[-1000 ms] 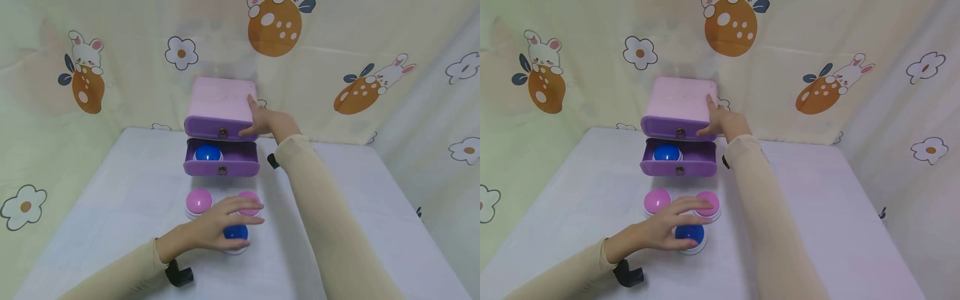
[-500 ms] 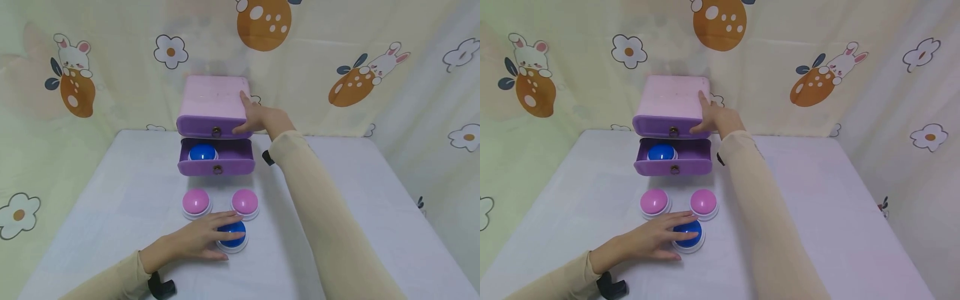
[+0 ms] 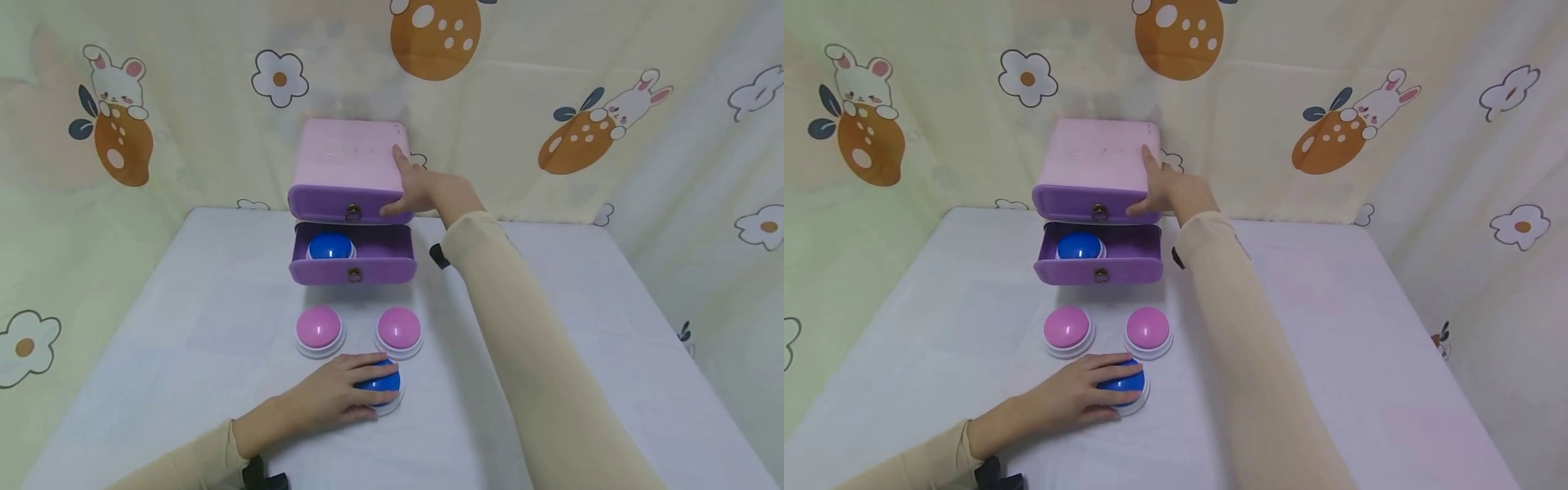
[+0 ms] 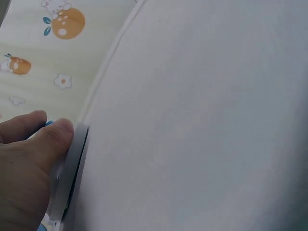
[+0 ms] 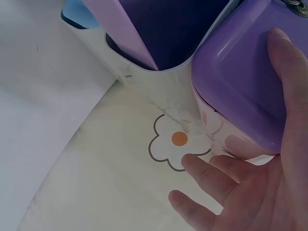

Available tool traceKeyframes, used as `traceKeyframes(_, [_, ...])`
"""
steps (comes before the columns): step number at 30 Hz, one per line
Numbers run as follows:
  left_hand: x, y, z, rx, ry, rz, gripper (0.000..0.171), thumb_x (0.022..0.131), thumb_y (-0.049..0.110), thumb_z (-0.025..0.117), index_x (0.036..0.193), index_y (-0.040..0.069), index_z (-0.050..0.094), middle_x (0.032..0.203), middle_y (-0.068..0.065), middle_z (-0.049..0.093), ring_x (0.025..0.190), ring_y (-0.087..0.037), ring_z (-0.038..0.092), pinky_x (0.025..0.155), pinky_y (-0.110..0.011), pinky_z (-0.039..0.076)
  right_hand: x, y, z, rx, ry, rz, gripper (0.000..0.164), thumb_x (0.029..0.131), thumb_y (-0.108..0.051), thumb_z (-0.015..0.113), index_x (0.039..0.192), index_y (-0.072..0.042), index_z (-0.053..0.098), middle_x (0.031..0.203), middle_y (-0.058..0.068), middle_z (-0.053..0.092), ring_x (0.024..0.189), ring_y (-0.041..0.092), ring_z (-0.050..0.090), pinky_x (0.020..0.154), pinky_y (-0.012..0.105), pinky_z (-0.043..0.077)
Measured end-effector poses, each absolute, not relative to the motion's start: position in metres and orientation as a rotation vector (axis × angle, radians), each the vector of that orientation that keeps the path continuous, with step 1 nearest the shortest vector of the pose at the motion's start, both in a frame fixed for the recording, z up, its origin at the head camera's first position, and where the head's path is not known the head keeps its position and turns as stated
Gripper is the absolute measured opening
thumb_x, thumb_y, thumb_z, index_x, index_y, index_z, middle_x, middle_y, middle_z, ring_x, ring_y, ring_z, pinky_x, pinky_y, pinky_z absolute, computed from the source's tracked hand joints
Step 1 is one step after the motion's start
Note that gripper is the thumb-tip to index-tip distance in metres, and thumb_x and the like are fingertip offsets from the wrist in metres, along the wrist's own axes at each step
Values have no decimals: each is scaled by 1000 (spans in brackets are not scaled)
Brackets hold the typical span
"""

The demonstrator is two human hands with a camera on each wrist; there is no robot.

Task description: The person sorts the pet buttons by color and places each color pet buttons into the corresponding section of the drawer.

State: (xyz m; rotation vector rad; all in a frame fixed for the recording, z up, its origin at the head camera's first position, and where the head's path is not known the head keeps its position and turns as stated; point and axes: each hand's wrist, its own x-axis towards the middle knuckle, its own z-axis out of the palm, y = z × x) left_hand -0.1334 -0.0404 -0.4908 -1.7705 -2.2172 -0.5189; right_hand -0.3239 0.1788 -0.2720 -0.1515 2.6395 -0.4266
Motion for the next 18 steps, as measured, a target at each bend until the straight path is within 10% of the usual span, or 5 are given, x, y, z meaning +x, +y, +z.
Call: traceKeyframes(18, [-120,-44,-484,-1682,-2427,-586,53,89,41,63,138,29,50,149,-3,42,138,-28,36,106,-41,42,-324,181,-276,-217,2661,-468,121,81,-49,69,144,-26,-33,160,14,0,147,30,9,119,51,14])
